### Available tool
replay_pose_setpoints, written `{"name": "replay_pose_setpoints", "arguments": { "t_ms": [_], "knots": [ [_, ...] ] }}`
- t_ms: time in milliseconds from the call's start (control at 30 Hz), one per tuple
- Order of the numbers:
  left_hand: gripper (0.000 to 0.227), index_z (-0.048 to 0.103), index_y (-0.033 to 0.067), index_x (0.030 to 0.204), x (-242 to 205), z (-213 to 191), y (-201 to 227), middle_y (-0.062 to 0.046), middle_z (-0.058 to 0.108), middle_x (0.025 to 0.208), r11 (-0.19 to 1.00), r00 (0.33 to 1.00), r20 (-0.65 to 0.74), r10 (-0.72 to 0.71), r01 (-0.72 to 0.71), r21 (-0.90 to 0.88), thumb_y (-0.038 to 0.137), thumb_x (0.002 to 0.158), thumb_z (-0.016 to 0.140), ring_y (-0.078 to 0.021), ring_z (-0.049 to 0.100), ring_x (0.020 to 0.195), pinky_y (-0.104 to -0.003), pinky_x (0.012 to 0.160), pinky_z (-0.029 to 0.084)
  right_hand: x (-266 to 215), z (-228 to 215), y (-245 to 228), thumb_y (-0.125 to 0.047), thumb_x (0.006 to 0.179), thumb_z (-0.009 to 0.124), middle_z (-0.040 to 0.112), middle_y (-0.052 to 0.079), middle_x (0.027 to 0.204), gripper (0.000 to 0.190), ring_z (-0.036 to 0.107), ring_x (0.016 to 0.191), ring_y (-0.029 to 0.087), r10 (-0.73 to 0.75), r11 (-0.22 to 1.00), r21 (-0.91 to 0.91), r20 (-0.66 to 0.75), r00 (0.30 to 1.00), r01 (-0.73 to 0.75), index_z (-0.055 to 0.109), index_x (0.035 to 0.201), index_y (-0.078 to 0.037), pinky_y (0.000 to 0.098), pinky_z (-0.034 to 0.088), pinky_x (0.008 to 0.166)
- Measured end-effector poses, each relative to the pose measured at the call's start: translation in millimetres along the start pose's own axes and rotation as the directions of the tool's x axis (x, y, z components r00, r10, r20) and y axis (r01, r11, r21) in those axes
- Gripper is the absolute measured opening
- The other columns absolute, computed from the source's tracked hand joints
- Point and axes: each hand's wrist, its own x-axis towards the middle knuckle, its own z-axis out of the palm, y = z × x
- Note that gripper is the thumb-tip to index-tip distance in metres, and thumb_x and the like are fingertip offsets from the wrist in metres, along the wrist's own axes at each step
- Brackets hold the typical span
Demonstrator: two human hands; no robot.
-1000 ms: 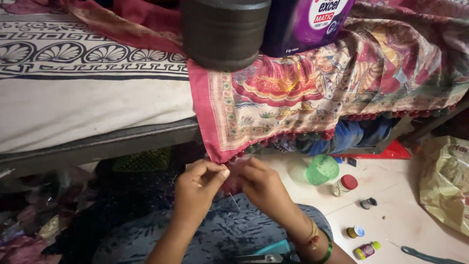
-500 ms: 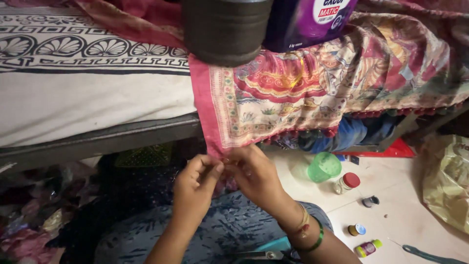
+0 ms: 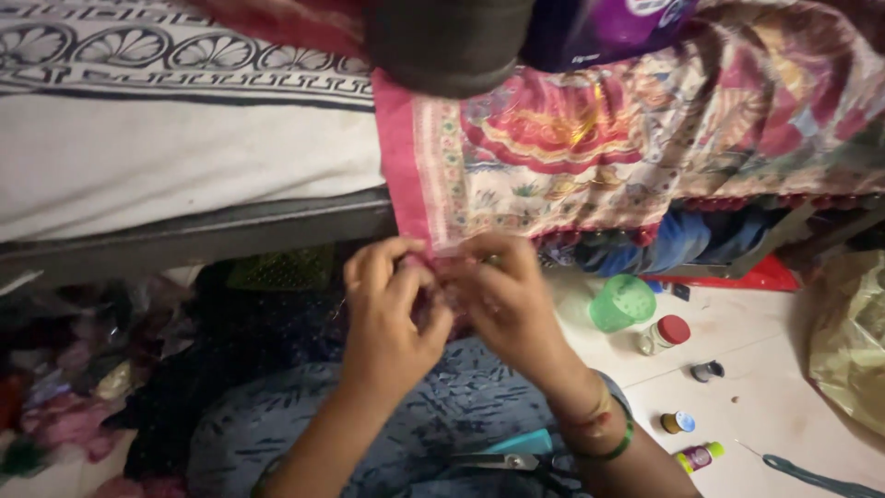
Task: Repairing or adding decorative pom-poms to the edge of a patterned fabric using scissors and thread.
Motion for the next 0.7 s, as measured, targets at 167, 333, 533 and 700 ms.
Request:
{"name": "replay_pose_setpoints", "arguments": {
  "t_ms": [167,333,533,700],
  "knots": [
    [0.011,0.070,0.0078,0.086,2,2,-16,-0.010,0.062,0.129,0.902,0.971,0.170,-0.167,0.220,-0.372,0.011,0.079,0.078,-0.0301,0.054,0.121,-0.042,0.103,0.043,-14,-7,2,0.002,0.084,0.078,0.058,0.010,0.120,0.022,0.063,0.093,0.019,0.295,0.955,0.061,-0.057,0.954,-0.292,0.076,0.102,-0.011,0.0306,0.054,0.080],
    [0.011,0.075,0.0108,0.088,2,4,-13,-0.007,0.062,0.130,0.876,0.959,0.231,-0.167,0.252,-0.412,0.013,0.079,0.082,-0.0281,0.053,0.122,-0.040,0.104,0.043,-12,-7,-8,0.007,0.075,0.077,0.061,0.008,0.112,0.029,0.058,0.106,0.027,-0.052,0.965,-0.262,-0.093,0.994,0.026,0.075,0.101,-0.005,0.0376,0.050,0.091],
    [0.011,0.076,0.0108,0.087,0,2,-17,-0.006,0.062,0.129,0.882,0.957,0.231,-0.177,0.258,-0.395,0.013,0.079,0.083,-0.0277,0.053,0.122,-0.040,0.106,0.042,-28,-19,28,0.001,0.087,0.069,0.056,0.010,0.124,0.016,0.061,0.108,0.018,0.364,0.902,0.321,-0.210,0.908,-0.288,0.065,0.102,-0.003,0.0310,0.051,0.097],
    [0.011,0.076,0.0110,0.087,2,4,-14,-0.007,0.063,0.126,0.879,0.963,0.226,-0.148,0.233,-0.416,0.012,0.078,0.083,-0.0276,0.053,0.121,-0.040,0.104,0.042,-33,0,17,0.002,0.087,0.074,0.066,0.008,0.109,0.015,0.066,0.099,0.016,0.333,0.882,0.362,-0.026,0.943,-0.302,0.070,0.102,0.001,0.0280,0.055,0.083]
  ]
}}
